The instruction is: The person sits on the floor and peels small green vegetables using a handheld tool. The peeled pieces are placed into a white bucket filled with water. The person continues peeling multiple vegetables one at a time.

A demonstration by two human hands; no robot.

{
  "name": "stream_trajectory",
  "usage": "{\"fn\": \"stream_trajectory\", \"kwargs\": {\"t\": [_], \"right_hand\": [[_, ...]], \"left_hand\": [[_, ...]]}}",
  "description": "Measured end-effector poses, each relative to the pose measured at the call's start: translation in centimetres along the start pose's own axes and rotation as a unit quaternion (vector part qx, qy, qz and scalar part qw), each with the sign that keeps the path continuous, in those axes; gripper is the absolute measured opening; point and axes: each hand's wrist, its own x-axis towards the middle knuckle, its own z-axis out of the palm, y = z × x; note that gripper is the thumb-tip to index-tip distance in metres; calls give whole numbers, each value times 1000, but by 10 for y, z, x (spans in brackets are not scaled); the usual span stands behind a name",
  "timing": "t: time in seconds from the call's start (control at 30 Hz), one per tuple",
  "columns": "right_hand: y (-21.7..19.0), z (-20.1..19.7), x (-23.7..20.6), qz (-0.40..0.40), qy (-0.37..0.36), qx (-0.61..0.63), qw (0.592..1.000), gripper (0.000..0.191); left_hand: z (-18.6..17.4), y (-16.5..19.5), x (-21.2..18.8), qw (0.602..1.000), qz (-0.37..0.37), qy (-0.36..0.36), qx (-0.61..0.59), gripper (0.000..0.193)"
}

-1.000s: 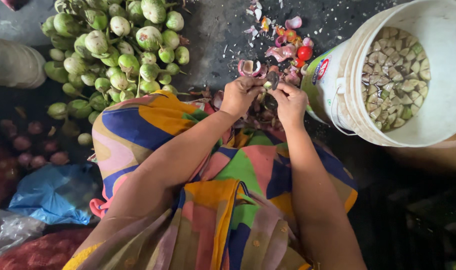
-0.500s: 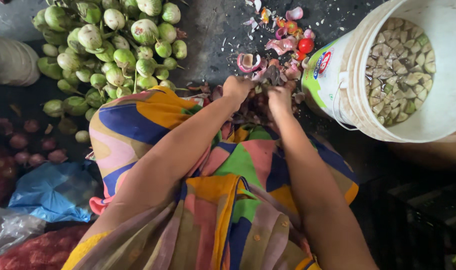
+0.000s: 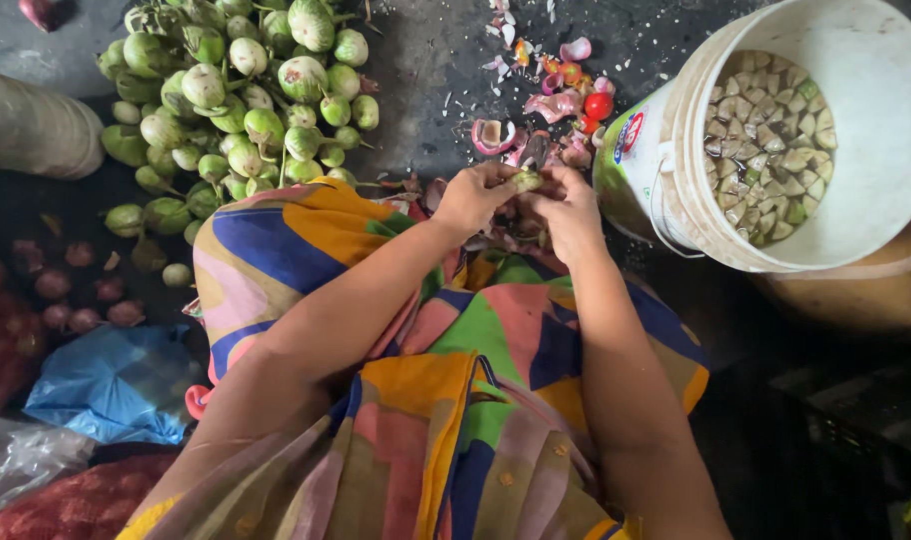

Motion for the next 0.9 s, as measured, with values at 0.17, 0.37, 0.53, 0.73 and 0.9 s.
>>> {"fn": "stream_trajectory", "kwargs": {"t": [0.17,0.37,0.53,0.73,0.9], "right_hand": [[-8,-11,0,-26,-68,31,997,39],[-2,-15,13,-48,-6,59,997,20],[-1,-15,19,-45,10,62,997,18],[12,-14,32,-36,30,25,999,12],[42,-13,47,-65,71,-47,994,12]], "left_hand": [[-9,8,5,996,-11,-6,93,30],[-13,9,19,999,14,-31,-38,29],[-14,18,25,994,49,23,93,25],[-13,4,41,999,-14,29,0,24],[-8,-31,57,997,-63,51,-17,23]]}}
